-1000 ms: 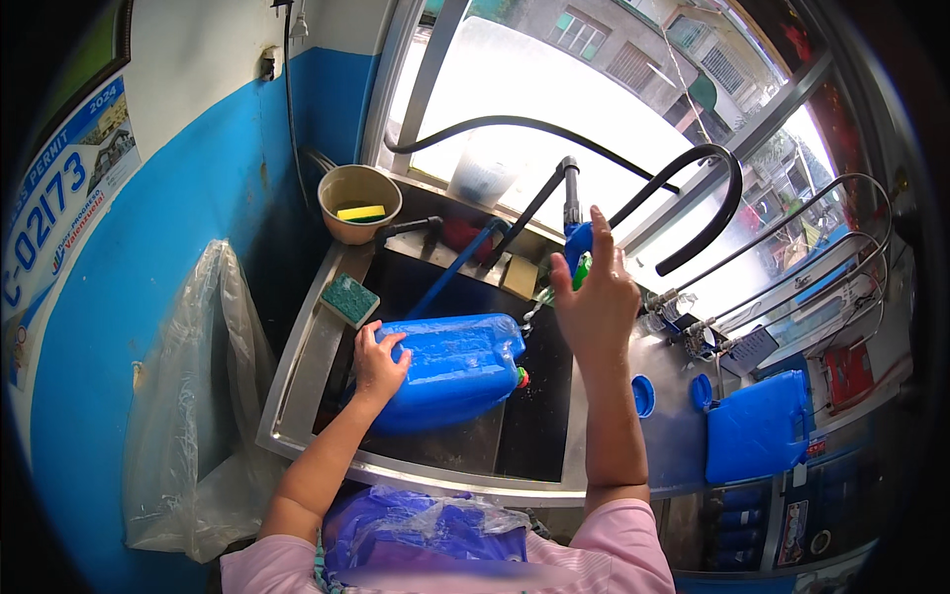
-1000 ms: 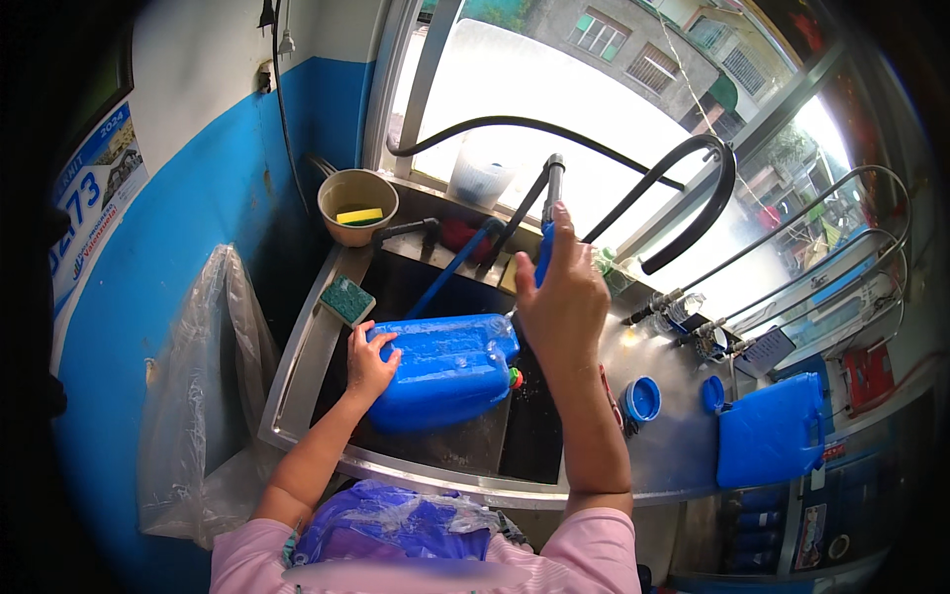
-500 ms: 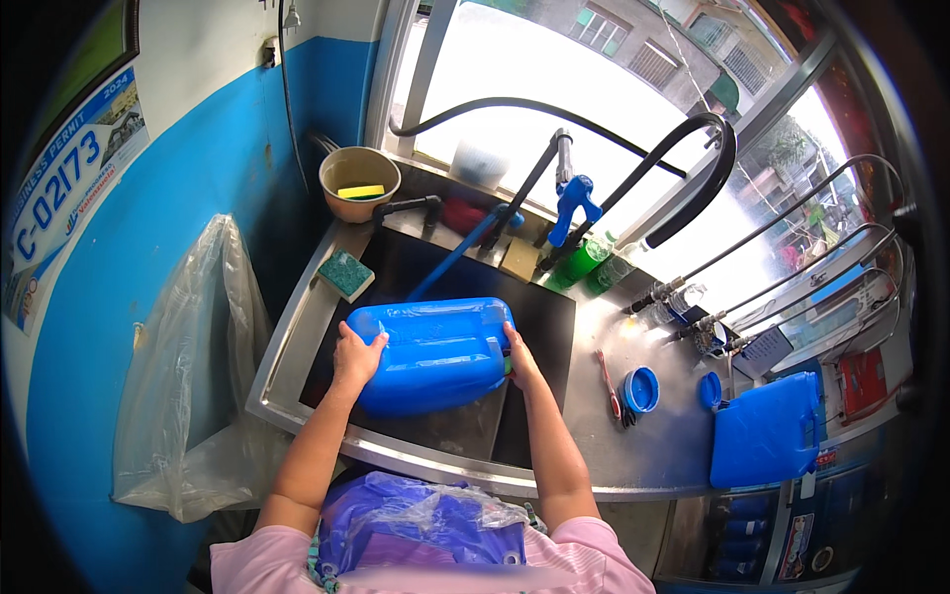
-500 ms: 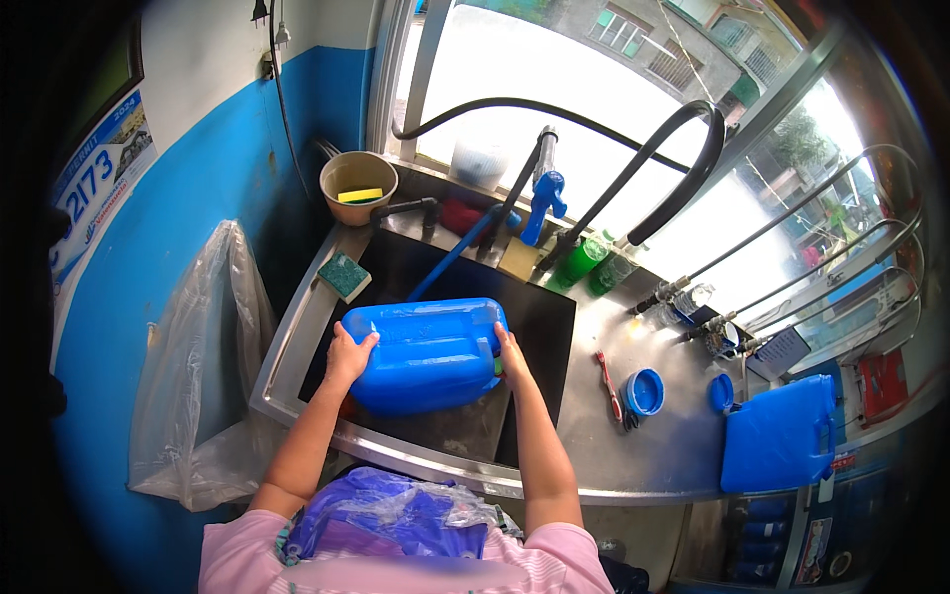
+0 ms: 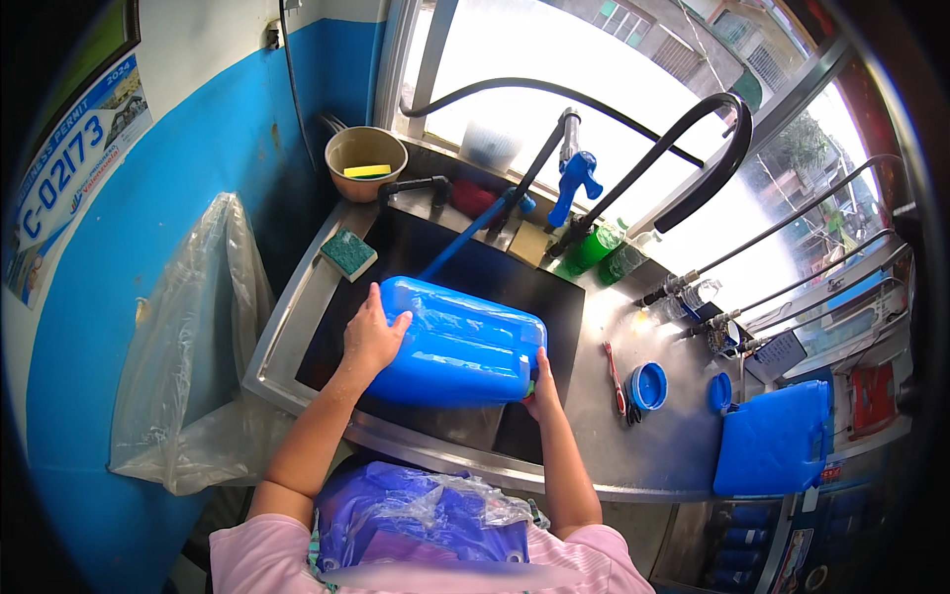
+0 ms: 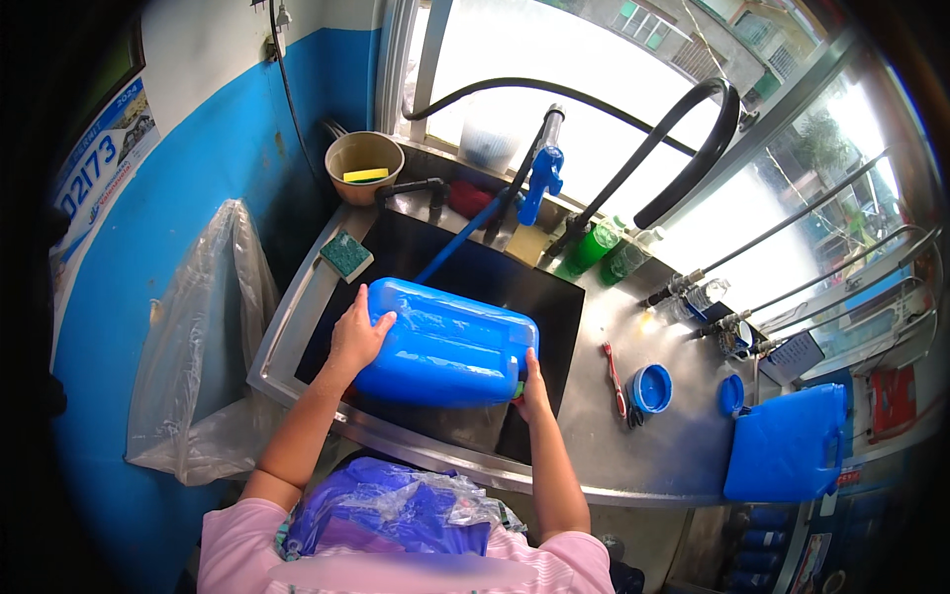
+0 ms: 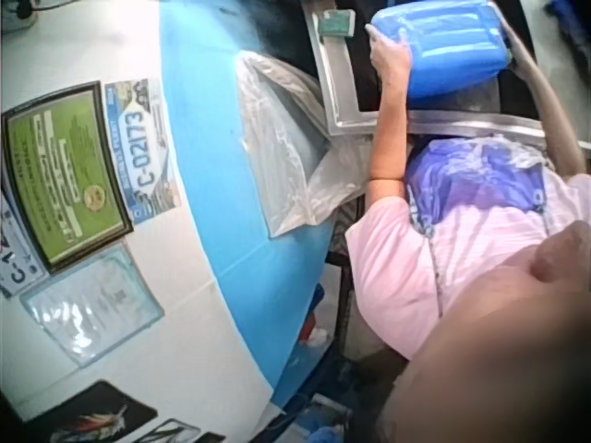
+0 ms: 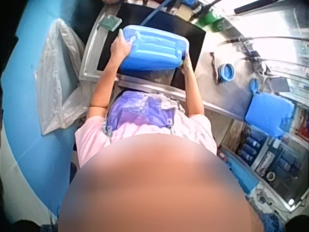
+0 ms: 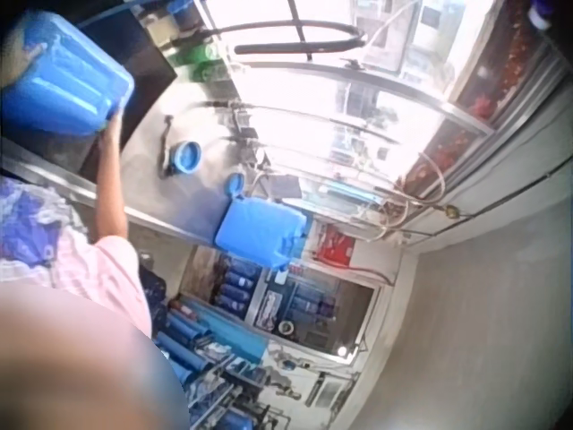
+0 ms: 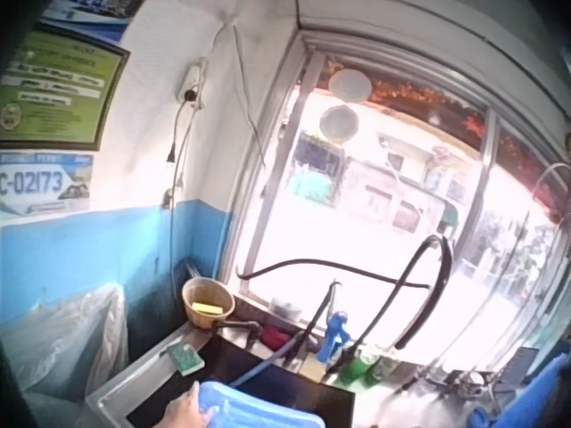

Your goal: The person rinses a large blue water container under a faucet, then scrubs its exterior with a sponge. They cut a blue plastic label with scissors and apply it to the container using a heat gun. Finally, they wrap the container in a clear plastic bag and place it on a counter.

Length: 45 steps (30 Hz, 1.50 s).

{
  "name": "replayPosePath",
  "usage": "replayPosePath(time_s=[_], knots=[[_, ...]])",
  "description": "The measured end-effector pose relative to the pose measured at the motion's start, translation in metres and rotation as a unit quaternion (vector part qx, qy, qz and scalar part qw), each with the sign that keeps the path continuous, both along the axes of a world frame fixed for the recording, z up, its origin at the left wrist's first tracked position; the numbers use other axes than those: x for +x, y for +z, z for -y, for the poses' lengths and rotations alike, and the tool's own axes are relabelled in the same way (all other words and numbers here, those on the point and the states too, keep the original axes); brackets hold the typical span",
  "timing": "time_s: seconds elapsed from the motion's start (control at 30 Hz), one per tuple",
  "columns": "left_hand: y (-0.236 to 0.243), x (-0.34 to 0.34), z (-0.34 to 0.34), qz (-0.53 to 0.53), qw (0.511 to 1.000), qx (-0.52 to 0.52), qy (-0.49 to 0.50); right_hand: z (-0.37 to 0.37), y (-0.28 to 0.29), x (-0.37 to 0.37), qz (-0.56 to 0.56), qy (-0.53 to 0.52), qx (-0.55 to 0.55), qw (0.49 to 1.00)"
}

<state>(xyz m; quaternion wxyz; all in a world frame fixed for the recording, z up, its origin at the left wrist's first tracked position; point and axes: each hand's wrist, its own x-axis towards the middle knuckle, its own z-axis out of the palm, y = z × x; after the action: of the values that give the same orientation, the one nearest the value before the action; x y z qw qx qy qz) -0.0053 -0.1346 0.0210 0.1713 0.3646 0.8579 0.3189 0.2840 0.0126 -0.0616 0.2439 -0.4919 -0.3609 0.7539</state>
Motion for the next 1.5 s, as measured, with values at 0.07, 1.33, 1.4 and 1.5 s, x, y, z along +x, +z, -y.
replayPosePath(time_s=[0.07, 1.33, 1.4, 1.5], knots=[[0.007, 0.01, -0.022, -0.013, 0.999, 0.007, -0.049, 0.006, -0.006, 0.021, -0.051, -0.071, -0.001, 0.996], [-0.048, -0.052, 0.036, 0.1, 0.981, 0.133, 0.1, -0.04, 0.027, -0.069, -0.086, 0.185, -0.014, 0.979], [-0.039, -0.043, 0.036, 0.067, 0.989, 0.118, 0.066, -0.023, 0.021, -0.045, -0.099, 0.138, -0.04, 0.985], [-0.024, -0.019, 0.02, 0.031, 0.993, 0.113, 0.011, -0.001, 0.011, -0.011, -0.114, 0.025, -0.053, 0.992]])
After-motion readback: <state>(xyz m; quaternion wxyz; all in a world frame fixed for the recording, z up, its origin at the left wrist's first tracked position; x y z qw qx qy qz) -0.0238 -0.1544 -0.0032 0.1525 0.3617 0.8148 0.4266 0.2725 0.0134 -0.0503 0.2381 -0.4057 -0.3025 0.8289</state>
